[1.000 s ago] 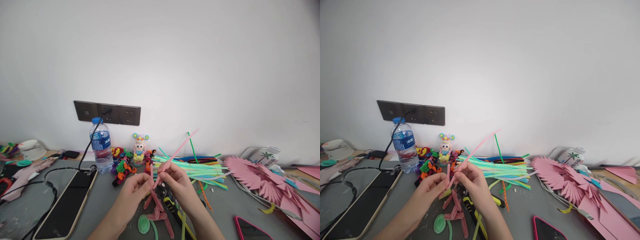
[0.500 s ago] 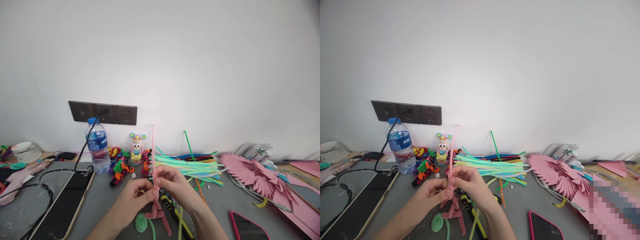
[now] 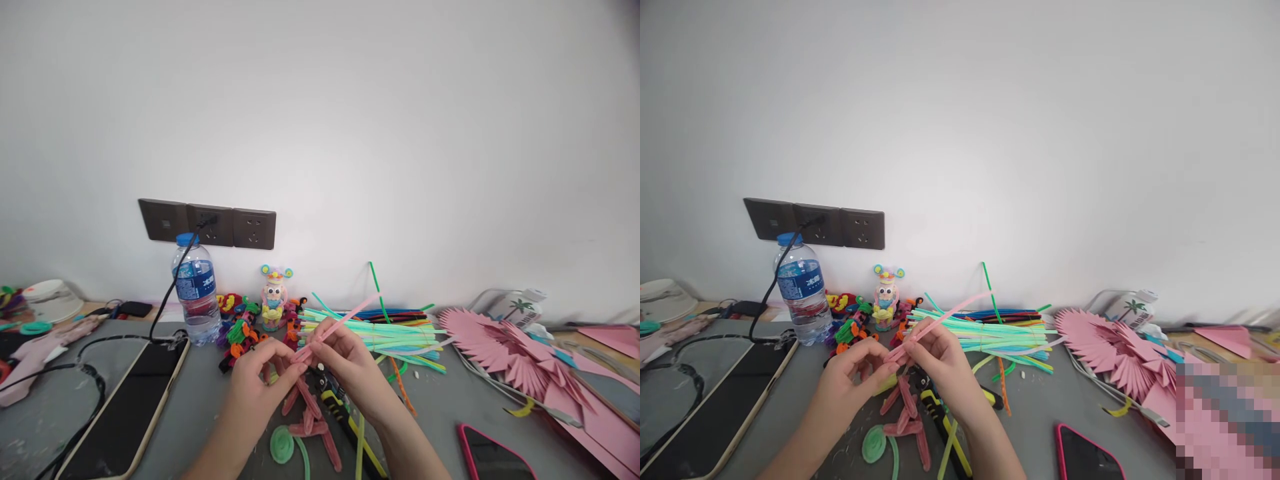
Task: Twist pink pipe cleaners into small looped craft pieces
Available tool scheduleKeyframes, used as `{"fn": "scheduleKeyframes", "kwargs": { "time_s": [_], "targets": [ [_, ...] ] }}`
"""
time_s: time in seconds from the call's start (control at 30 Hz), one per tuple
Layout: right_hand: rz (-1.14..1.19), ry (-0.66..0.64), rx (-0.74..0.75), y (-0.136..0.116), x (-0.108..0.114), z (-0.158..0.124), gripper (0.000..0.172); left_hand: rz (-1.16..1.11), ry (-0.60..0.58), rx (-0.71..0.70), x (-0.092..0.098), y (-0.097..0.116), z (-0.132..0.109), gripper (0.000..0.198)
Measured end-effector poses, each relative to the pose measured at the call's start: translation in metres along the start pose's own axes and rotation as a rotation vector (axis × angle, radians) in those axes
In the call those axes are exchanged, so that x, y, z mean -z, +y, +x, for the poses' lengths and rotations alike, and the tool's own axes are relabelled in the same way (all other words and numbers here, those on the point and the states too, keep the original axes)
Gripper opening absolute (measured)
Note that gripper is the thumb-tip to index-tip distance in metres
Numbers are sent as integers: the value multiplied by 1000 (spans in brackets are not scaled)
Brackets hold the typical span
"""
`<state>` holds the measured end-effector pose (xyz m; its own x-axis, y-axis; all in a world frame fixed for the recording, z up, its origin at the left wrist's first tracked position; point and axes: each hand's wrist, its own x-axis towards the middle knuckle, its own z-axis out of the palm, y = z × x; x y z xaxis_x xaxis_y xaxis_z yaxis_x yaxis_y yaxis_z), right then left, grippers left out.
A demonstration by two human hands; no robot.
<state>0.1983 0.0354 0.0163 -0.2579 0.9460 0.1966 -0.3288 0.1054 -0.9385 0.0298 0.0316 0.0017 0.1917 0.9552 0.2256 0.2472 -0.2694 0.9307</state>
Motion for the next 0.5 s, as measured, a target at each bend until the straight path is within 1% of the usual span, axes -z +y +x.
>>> {"fn": "scheduleKeyframes", "kwargs": {
  "time_s": [0.07, 0.17, 0.37, 0.5],
  "targets": [
    [-12, -8, 7, 0, 0, 0, 16, 106, 86, -104, 1, -3, 0, 16],
    [-18, -22, 1, -1, -1, 0, 17, 199, 176, -239, 1, -6, 1, 13],
    [-34, -21, 4, -3, -2, 0, 18, 259, 228, -413, 2, -5, 0, 12],
    [-48, -12, -4, -1, -1, 0, 19, 264, 229, -506, 3, -5, -2, 12]
  ]
}}
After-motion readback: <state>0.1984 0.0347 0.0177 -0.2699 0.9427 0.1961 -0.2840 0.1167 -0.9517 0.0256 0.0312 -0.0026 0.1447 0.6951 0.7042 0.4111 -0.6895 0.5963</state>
